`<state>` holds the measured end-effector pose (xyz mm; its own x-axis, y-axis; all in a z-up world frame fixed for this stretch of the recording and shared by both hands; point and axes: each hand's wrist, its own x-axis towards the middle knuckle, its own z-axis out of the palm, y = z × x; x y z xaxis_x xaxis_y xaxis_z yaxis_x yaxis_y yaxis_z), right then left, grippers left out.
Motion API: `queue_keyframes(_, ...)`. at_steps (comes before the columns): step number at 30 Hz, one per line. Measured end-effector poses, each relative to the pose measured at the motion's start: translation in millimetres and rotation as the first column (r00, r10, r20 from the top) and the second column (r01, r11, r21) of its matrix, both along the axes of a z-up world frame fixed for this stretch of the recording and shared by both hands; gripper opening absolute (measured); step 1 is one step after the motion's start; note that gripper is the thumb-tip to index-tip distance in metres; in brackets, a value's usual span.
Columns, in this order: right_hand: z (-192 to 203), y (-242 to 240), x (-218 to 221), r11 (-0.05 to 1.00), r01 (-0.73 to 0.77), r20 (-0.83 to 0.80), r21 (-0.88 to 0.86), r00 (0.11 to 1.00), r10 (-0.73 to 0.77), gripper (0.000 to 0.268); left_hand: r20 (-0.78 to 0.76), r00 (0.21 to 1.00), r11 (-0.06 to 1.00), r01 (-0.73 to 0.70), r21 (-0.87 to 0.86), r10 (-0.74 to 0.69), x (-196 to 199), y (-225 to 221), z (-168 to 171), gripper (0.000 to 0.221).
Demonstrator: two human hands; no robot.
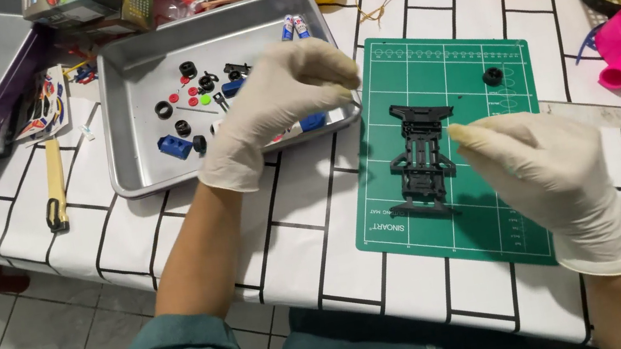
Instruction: Assembling a mini 4WD toy car by installing internal components like gears and a motor into the chassis
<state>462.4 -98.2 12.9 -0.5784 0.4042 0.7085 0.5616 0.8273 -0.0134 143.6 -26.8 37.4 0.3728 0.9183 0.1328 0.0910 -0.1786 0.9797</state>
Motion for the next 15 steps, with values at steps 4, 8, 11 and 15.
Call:
queue_keyframes(4,4.1,-9.3,-24.4,0.999,-0.031,-0.005,0.038,1.000,0.031,0.031,0.226,0.961,0.948,0.212,-0.238,-0.158,41.7,-12.6,-15.8,0.022)
queue_keyframes(8,0.2,-6.6,-23.0,0.999,0.007,0.015,0.049,1.000,-0.008,0.024,0.201,0.948,0.926,0.290,-0.240,-0.245,55.3,-14.2,-28.5,0.024)
queue_keyframes(11,-2.6,-4.4,-18.7,0.999,-0.035,0.029,0.029,0.999,0.034,0.027,0.207,0.944,0.919,0.305,-0.248,-0.258,63.4,-16.0,-32.2,0.024)
queue_keyframes(15,-6.8,-5.8,-17.5,0.998,-0.032,0.087,0.053,0.996,0.027,0.023,0.188,0.949,0.924,0.296,-0.242,-0.254,67.8,-20.7,-35.3,0.021)
